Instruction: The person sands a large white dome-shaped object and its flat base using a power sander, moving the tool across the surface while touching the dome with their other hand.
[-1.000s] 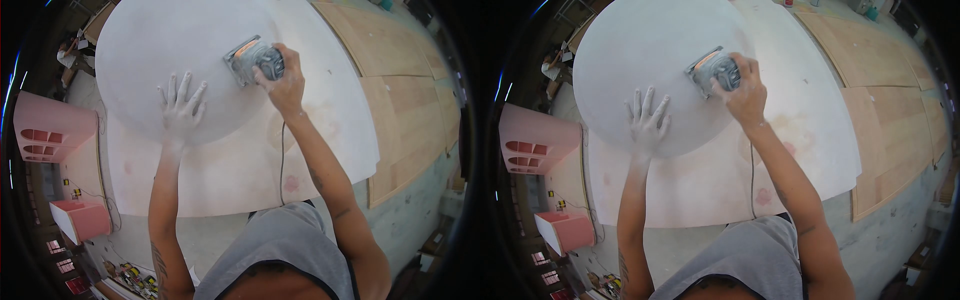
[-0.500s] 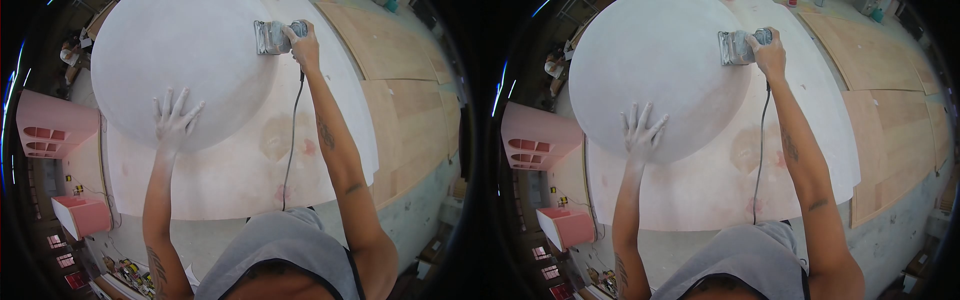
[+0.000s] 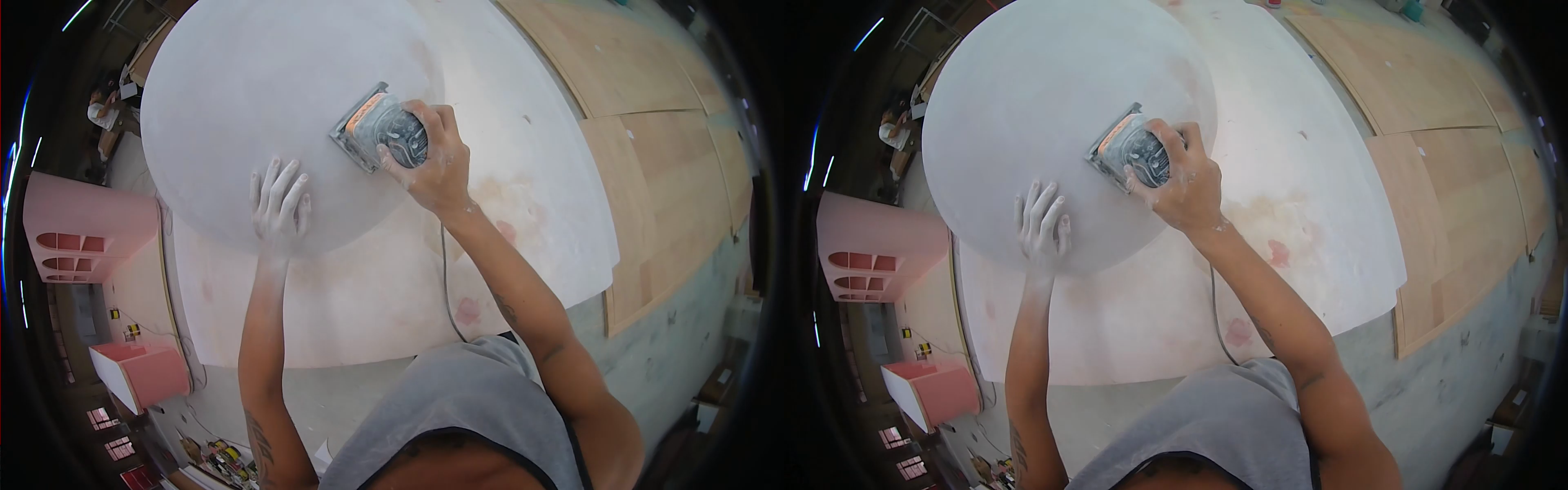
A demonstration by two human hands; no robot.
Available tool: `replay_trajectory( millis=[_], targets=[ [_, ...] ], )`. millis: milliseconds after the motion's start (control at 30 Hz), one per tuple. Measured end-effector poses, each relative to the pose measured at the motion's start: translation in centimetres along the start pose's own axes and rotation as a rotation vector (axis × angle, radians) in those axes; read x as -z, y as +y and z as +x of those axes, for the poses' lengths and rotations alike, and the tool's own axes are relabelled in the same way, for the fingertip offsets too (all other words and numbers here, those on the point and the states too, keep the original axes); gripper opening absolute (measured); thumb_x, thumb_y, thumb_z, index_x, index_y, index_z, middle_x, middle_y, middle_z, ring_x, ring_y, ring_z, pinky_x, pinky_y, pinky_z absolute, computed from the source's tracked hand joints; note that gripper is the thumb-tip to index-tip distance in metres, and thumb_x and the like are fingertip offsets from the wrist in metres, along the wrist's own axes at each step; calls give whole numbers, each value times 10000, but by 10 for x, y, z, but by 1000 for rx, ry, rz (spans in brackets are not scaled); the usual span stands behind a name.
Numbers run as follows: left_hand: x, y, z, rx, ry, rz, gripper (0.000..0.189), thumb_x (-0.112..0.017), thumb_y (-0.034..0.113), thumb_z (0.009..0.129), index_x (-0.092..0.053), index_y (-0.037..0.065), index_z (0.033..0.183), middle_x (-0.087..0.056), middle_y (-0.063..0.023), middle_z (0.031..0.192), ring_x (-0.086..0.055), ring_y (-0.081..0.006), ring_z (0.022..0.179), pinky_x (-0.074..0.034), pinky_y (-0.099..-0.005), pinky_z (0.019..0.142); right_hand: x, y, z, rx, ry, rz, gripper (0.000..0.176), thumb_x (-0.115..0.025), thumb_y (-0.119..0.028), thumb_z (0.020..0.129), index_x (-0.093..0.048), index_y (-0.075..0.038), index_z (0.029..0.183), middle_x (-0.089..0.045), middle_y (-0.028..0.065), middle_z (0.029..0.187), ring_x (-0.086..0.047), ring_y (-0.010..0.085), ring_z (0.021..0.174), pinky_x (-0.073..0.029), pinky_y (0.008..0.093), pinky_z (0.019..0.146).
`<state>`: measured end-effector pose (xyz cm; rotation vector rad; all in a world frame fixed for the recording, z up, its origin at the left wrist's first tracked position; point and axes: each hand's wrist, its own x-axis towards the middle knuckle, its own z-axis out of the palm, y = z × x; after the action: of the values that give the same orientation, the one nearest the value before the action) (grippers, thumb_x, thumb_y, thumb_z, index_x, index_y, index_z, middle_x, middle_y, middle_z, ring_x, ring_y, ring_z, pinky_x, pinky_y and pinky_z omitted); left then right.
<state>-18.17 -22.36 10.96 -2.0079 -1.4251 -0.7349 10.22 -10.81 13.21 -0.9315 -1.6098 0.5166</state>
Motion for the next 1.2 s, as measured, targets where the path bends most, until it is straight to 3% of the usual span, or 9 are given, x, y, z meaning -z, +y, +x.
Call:
replay_trajectory(
  millis=[167, 267, 333, 533, 633, 767, 967, 1033, 1200],
  targets=[
    [6, -1, -6, 9, -14, 56, 395, -705, 122, 980, -675, 198, 1366, -685, -39, 1483, -576, -301, 1473, -328, -548, 1303, 2, 25, 17, 58, 28, 0, 627, -909, -271, 792, -628, -182, 1345, -646, 106, 1146, -736, 320, 871, -622, 425, 742],
    [5, -2, -4, -34, -8, 69, 380, -668, 90, 977, -677, 134, 1354, -689, -86, 1472, -577, -360, 1465, -323, -563, 1299, 9, 43, 41, 13, 51, 23, 632, -912, -300, 798, -640, -127, 1341, -670, 128, 1143, -727, 312, 966, -604, 431, 848],
    [4, -1, -3, -3, 5, 85, 380, -713, 121, 966, -699, 196, 1338, -691, -35, 1472, -585, -290, 1462, -333, -541, 1302, 10, 58, 55, 12, 74, -1, 636, -910, -310, 799, -644, -121, 1345, -677, 133, 1152, -727, 318, 973, -599, 433, 865],
    [9, 3, -2, 16, -21, 127, 369, -708, 122, 969, -719, 193, 1331, -691, -33, 1471, -601, -279, 1445, -361, -531, 1288, 13, 89, 94, -167, 86, -33, 654, -896, -374, 819, -645, -100, 1357, -730, 171, 1221, -725, 367, 1118, -581, 457, 943],
    [11, 6, 0, 26, -22, 136, 376, -698, 106, 970, -724, 190, 1336, -688, -31, 1475, -607, -270, 1440, -377, -520, 1278, 13, 87, 101, -242, 79, -41, 659, -895, -387, 822, -642, -114, 1366, -724, 176, 1215, -725, 376, 1104, -577, 467, 946],
    [6, 9, 6, 49, -14, 124, 387, -683, 91, 975, -719, 188, 1347, -685, -33, 1480, -607, -265, 1442, -381, -509, 1276, 12, 62, 76, -161, 117, -73, 655, -891, -374, 828, -635, -128, 1379, -707, 175, 1199, -720, 379, 1081, -577, 468, 941],
    [10, 1, 1, 61, -3, 21, 357, -609, 128, 1036, -673, 161, 1386, -663, -60, 1504, -601, -294, 1447, -380, -531, 1272, -15, -22, 4, -95, 110, -56, 615, -892, -338, 815, -634, -206, 1358, -634, 132, 1190, -731, 353, 931, -616, 464, 762],
    [7, -2, -2, 15, 68, -81, 361, -536, 155, 1088, -599, 140, 1444, -629, -112, 1530, -571, -349, 1470, -370, -563, 1270, -25, -44, -14, -42, 49, -113, 636, -903, -307, 782, -638, -261, 1358, -614, 117, 1193, -733, 336, 885, -619, 452, 679],
    [1, -5, -2, -2, 177, -121, 385, -483, 169, 1122, -516, 123, 1503, -595, -161, 1549, -536, -404, 1488, -360, -598, 1266, -42, -73, -52, 197, -51, -133, 680, -920, -268, 744, -658, -314, 1371, -609, 98, 1241, -741, 308, 903, -624, 418, 663]
  ],
)
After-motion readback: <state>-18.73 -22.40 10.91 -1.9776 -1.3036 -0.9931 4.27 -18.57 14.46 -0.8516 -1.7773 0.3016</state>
